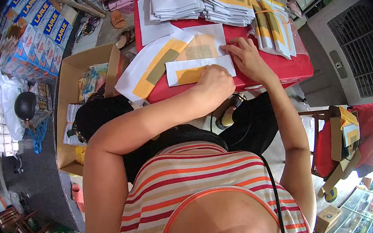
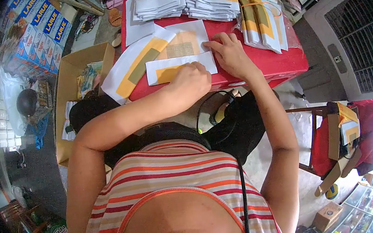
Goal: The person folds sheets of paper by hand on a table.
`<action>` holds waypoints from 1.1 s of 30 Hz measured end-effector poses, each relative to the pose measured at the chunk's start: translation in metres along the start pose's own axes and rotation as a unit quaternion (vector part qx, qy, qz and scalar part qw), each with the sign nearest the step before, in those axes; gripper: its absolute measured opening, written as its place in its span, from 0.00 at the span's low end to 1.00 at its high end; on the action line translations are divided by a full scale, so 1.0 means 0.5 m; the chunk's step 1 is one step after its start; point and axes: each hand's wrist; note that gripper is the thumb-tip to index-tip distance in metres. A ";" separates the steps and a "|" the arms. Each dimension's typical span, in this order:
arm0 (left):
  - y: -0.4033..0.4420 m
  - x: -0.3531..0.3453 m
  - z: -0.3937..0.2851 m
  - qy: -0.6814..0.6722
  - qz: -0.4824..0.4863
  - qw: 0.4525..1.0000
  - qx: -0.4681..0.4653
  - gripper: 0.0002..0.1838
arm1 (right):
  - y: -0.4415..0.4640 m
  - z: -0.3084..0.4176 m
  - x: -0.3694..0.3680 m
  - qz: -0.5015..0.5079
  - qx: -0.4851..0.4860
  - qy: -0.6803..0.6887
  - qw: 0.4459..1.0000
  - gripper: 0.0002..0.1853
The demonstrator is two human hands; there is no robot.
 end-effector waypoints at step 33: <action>-0.070 0.100 -0.043 -0.141 -0.100 0.973 0.150 0.17 | -0.060 0.049 0.073 0.043 0.012 0.055 0.997 0.32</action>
Point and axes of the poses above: each hand's wrist, its own y-axis towards the middle knuckle, its own x-axis out of the back of the hand, z = x × y, and after that the axes turned 10 degrees about -z, right-handed
